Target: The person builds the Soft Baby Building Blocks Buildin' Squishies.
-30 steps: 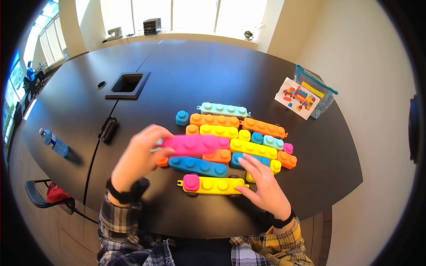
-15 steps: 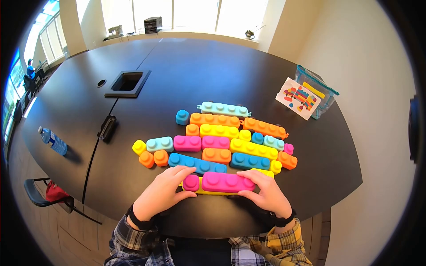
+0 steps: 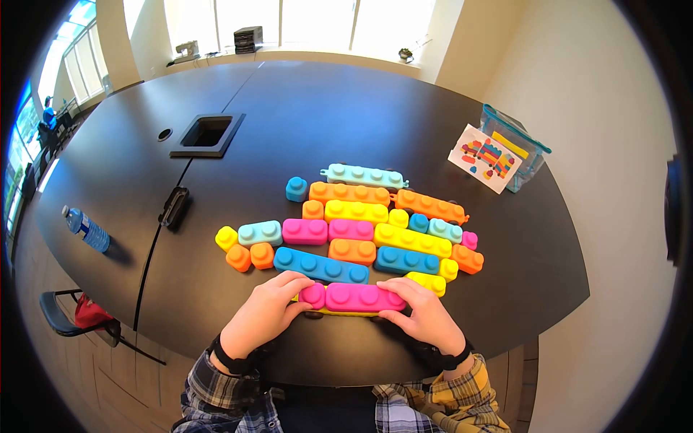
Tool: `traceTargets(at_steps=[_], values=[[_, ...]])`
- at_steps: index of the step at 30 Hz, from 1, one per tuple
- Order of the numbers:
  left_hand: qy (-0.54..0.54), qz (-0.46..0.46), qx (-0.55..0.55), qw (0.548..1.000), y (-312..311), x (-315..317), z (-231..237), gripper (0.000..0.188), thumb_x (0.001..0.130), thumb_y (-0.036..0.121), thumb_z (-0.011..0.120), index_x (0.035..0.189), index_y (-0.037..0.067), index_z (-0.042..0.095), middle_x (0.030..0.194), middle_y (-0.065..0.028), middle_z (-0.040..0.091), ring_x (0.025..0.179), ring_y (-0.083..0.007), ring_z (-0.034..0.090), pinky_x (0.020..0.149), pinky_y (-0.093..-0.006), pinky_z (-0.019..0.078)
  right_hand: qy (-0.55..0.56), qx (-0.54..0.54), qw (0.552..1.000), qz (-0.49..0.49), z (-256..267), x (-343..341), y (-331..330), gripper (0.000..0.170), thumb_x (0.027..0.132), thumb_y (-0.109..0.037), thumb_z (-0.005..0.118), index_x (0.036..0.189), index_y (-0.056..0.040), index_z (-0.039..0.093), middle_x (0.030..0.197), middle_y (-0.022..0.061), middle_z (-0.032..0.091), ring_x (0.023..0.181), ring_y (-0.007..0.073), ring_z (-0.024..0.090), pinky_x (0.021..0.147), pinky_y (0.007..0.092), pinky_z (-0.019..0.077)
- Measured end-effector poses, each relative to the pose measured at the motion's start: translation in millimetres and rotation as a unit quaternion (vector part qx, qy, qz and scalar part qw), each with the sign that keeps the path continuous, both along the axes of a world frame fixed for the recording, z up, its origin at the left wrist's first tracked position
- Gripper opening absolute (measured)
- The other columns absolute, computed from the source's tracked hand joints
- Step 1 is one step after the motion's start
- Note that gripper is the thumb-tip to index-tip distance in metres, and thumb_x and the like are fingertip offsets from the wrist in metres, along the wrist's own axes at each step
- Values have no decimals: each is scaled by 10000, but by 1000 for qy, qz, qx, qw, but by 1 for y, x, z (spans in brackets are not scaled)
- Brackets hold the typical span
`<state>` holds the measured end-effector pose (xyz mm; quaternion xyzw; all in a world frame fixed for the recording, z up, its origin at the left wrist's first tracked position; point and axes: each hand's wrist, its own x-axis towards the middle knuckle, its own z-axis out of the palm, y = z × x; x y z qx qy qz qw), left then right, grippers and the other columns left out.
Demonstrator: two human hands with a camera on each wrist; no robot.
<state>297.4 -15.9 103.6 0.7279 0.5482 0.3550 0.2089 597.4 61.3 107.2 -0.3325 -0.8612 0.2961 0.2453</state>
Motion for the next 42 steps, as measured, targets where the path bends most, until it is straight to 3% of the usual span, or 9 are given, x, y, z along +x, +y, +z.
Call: traceTargets(at_steps=[8, 18, 20, 26, 32, 35, 42], values=[[-6, 5, -18, 1000, 3, -1, -3, 316, 847, 44, 823, 1139, 31, 704, 1059, -114, 687, 877, -289, 713, 793, -364, 592, -15, -26, 1000, -6, -2, -8, 4, 351, 905, -172, 811, 1217, -47, 707, 1188, 138, 723, 1068, 330, 698, 933, 398, 550], [44, -1, -23, 999, 3, 2, 4, 297, 862, 61, 789, 1142, 36, 693, 1090, -122, 689, 922, -348, 697, 815, -413, 571, -46, 48, 998, -17, -6, -9, 0, 361, 910, -177, 796, 1243, -66, 710, 1121, 130, 716, 1053, 343, 673, 915, 419, 548], [56, 0, -15, 998, 3, 2, 2, 300, 861, 67, 786, 1145, 38, 693, 1098, -123, 689, 942, -361, 692, 828, -421, 566, -51, 50, 997, -10, -9, -8, 1, 361, 942, -254, 762, 1251, -81, 699, 1142, 125, 706, 1066, 353, 668, 911, 427, 558], [82, 17, -11, 996, 1, 9, 1, 286, 866, 71, 774, 1134, 38, 678, 1110, -130, 689, 990, -381, 686, 850, -436, 564, -67, 41, 997, -24, -2, 0, 0, 404, 935, -293, 779, 1258, -66, 691, 1176, 128, 691, 1062, 348, 671, 914, 417, 562], [78, 37, -18, 996, -1, 13, 0, 277, 875, 53, 755, 1136, 32, 661, 1109, -138, 683, 994, -392, 683, 849, -447, 563, -49, 30, 996, -67, 2, 13, -7, 407, 921, -257, 797, 1238, -30, 680, 1126, 141, 707, 1044, 351, 686, 898, 412, 564], [73, 18, 0, 997, 2, 11, -1, 271, 879, 50, 752, 1134, 30, 664, 1104, -139, 681, 994, -390, 683, 840, -443, 563, -27, 19, 996, -77, -2, 11, -9, 401, 901, -182, 817, 1243, -19, 686, 1109, 150, 719, 1009, 329, 711, 882, 374, 583], [44, -14, -22, 999, 5, 4, 0, 277, 888, 60, 755, 1152, 39, 675, 1096, -133, 676, 953, -372, 681, 825, -414, 563, -31, 9, 997, -75, -2, 11, -7, 405, 898, -182, 823, 1239, -11, 686, 1089, 147, 716, 965, 314, 719, 850, 366, 590]])
